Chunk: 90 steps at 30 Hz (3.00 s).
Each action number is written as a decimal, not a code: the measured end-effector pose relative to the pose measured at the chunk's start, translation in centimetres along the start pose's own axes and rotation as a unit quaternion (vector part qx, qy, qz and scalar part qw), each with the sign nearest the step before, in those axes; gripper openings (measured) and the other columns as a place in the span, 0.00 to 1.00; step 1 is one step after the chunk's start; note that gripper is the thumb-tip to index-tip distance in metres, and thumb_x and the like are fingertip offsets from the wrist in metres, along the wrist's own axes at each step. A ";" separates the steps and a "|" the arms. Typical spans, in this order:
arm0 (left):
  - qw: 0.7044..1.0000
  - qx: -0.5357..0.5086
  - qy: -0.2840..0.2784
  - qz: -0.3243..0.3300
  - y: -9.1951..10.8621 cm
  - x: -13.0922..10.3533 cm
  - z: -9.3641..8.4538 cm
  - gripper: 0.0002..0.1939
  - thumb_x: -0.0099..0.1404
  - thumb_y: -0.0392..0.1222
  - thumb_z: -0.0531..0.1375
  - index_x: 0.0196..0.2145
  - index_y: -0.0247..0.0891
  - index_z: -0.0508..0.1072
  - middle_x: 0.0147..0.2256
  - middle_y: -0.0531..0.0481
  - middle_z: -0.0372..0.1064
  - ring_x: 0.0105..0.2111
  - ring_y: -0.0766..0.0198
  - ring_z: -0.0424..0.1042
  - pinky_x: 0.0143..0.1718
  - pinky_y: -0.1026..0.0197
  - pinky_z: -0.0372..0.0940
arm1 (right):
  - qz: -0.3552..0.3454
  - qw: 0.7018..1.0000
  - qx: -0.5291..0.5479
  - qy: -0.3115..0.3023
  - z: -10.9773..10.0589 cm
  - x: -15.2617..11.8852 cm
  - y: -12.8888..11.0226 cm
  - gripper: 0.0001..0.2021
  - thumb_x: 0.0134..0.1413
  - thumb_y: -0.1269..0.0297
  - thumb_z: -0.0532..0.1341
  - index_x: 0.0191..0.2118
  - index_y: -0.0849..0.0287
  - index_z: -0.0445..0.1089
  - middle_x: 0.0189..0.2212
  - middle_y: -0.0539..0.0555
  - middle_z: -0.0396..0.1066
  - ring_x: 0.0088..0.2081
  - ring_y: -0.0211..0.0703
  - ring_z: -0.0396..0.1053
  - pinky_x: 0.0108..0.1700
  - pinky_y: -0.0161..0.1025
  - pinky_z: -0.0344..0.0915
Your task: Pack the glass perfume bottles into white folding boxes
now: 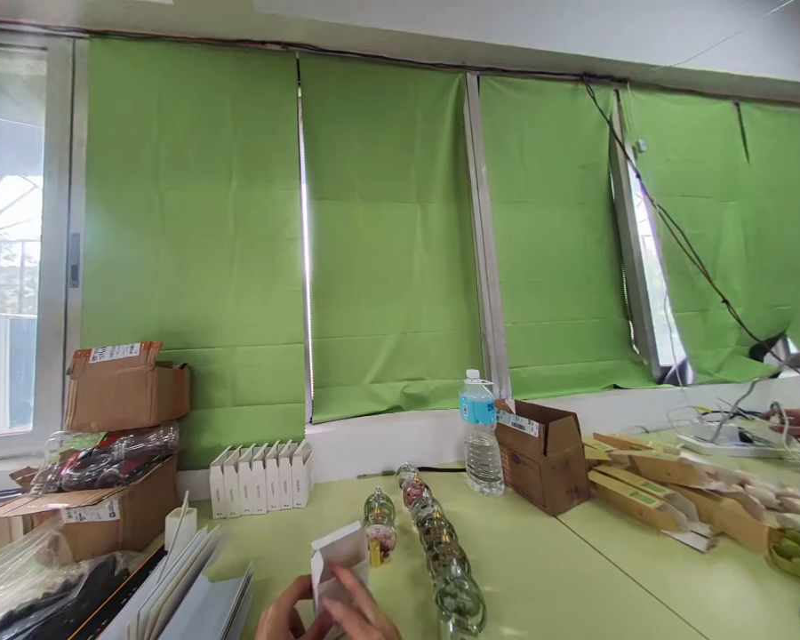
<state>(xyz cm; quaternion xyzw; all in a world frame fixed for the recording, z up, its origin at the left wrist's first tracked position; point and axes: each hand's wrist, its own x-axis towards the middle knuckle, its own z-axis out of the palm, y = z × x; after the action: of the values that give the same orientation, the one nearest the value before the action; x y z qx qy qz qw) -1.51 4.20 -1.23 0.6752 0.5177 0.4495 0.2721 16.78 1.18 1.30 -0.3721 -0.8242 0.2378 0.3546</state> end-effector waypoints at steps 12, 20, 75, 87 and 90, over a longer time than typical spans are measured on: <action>0.975 -0.188 -0.096 -0.068 2.8 -1.9 -0.8 0.28 0.48 0.62 0.65 0.37 0.34 0.75 0.36 0.44 0.74 0.17 0.71 0.66 0.17 0.67 0.59 | 0.010 0.986 -0.021 0.166 -4.1 -2.0 -2.2 0.15 0.61 0.60 0.50 0.49 0.54 0.68 0.55 0.60 0.62 0.46 0.47 0.69 0.43 0.41 0.71; 0.972 -0.192 -0.107 -0.086 2.8 -2.0 -1.6 0.27 0.49 0.56 0.67 0.41 0.33 0.75 0.41 0.43 0.73 0.21 0.71 0.67 0.21 0.66 0.61 | 0.120 0.978 -0.001 0.168 -3.7 -1.7 -0.2 0.17 0.54 0.64 0.54 0.50 0.57 0.63 0.49 0.58 0.67 0.35 0.43 0.70 0.41 0.41 0.68; 0.989 0.137 0.037 -0.051 4.3 -2.2 -7.0 0.19 0.59 0.35 0.54 0.49 0.39 0.68 0.42 0.48 0.72 0.20 0.73 0.67 0.23 0.67 0.60 | 0.143 0.989 0.030 0.013 -0.3 -2.3 0.6 0.27 0.51 0.62 0.55 0.58 0.64 0.61 0.48 0.62 0.71 0.41 0.48 0.70 0.43 0.42 0.65; 0.852 0.443 0.267 -0.081 4.8 -3.7 -12.8 0.09 0.61 0.40 0.58 0.38 0.41 0.77 0.48 0.43 0.65 0.52 0.50 0.59 0.50 0.52 0.58 | 0.151 0.988 0.036 -0.025 -0.4 -2.3 0.7 0.26 0.54 0.56 0.53 0.57 0.62 0.61 0.47 0.60 0.70 0.43 0.49 0.70 0.44 0.41 0.66; 0.835 0.476 0.263 -0.081 3.8 -3.6 -13.1 0.09 0.58 0.40 0.60 0.36 0.41 0.78 0.54 0.43 0.62 0.57 0.47 0.53 0.56 0.49 0.53 | 0.162 0.986 0.041 -0.020 -0.5 -2.3 0.2 0.26 0.54 0.56 0.54 0.57 0.62 0.62 0.43 0.59 0.72 0.41 0.48 0.71 0.43 0.40 0.67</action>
<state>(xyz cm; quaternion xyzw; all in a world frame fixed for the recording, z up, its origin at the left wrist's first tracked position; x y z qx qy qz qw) -11.66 -1.72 6.60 0.5337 0.7725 0.2844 -0.1937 18.34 -0.45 0.58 -0.4808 -0.7494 0.3330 0.3104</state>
